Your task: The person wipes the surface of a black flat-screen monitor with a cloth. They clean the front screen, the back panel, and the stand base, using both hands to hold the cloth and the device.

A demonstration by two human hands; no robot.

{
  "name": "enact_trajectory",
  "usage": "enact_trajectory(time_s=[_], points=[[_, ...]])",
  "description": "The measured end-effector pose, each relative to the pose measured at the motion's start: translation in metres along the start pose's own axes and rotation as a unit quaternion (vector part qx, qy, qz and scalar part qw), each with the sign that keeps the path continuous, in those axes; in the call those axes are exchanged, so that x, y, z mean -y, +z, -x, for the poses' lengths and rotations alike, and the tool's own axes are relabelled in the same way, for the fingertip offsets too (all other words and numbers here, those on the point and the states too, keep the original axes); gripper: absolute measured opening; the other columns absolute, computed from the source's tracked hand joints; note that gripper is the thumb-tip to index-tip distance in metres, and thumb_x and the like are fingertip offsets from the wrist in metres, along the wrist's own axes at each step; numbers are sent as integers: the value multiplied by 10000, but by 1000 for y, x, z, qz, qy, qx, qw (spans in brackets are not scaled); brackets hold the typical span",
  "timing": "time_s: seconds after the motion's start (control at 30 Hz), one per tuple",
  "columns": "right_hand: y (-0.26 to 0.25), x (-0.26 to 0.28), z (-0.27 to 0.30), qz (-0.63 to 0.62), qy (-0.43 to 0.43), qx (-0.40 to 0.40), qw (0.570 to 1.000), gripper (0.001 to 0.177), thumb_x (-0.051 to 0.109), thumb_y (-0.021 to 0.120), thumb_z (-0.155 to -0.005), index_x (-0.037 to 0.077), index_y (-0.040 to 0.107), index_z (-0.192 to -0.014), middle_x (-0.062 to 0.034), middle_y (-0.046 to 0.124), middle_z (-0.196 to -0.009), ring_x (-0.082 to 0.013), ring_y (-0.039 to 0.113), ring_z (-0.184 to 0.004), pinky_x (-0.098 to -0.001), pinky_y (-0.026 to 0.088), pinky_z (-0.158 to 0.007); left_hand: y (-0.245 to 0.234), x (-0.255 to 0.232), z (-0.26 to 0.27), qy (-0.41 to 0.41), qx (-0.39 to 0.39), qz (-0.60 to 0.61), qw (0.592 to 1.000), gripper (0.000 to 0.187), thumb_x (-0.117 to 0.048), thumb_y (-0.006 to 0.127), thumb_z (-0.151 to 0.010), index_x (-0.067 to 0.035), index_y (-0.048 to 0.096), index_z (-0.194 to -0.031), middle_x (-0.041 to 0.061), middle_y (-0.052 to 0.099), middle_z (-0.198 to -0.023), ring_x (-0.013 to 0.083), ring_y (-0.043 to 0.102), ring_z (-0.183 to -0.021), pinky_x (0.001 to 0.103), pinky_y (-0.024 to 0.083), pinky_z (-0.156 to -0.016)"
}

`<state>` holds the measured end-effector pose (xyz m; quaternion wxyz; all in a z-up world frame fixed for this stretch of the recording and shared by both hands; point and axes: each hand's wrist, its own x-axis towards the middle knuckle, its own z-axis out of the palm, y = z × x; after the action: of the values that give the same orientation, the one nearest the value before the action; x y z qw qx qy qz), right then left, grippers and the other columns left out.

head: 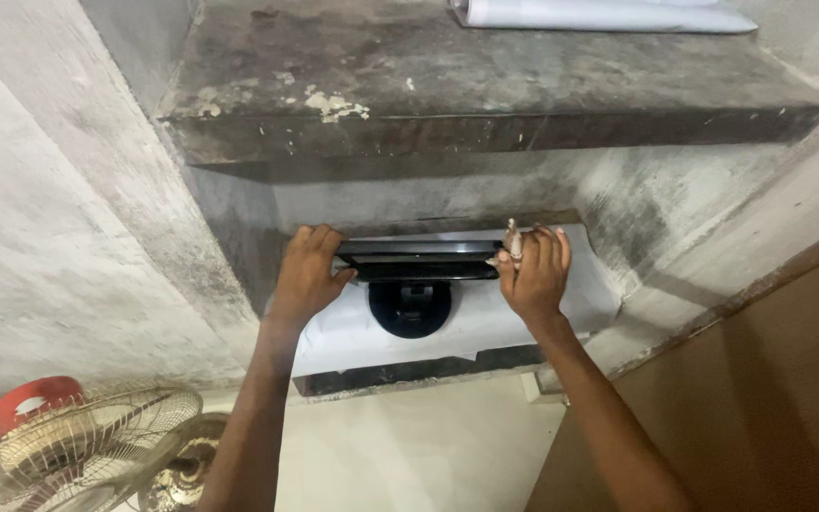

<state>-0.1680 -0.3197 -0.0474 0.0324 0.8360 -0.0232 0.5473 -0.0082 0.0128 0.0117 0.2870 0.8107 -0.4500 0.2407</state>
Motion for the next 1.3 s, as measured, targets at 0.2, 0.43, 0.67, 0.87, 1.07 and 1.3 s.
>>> enact_trajectory(time_s=[0.2,0.43,0.67,0.87,1.07,1.3], points=[[22,42,-9,-2,-8,0,1000,444,361,499,-1093,-67,570,-1188,-278,594,-1212,-426,577,-1204,-606,353,-1160,1,-1,0,7,-20,11,1000,487,-124,887,-657,-30,643,-1067,119,633,-1082,354,562,-1042,458,485,-904],[39,109,-28,-56,-2,-12,998,425,367,554,-1055,-39,567,-1180,-254,599,-1160,-416,587,-1178,-615,368,-1150,3,1,1,12,-17,22,1000,543,-138,885,-653,-11,634,-1117,142,626,-1117,362,551,-1063,461,473,-932],[34,160,-47,-90,-17,3,996,481,318,674,-988,-72,542,-1235,-279,572,-1194,-443,555,-1212,-615,354,-1149,-9,-7,2,61,-44,41,996,610,-504,759,-857,17,673,-1163,149,646,-1089,339,569,-1034,458,489,-865],[37,186,-53,-102,-13,76,992,557,234,723,-853,-71,535,-1280,-255,565,-1245,-417,523,-1282,-584,320,-1200,-7,-20,1,15,-68,32,997,631,-620,711,-841,-12,719,-1008,118,673,-999,319,583,-964,451,502,-810],[32,186,-59,-154,-30,105,982,644,296,767,-838,-48,520,-1322,-229,578,-1294,-397,531,-1308,-564,320,-1202,-1,-13,5,34,-88,53,994,503,-492,627,-979,-4,731,-1041,116,671,-1009,311,570,-951,442,473,-830],[8,130,-77,-177,-16,289,941,895,525,835,-755,-19,528,-1397,-235,641,-1305,-397,600,-1146,-503,445,-1014,8,-8,6,29,-90,44,995,425,-412,595,-1016,-8,724,-998,125,664,-1026,314,562,-981,458,460,-845]])
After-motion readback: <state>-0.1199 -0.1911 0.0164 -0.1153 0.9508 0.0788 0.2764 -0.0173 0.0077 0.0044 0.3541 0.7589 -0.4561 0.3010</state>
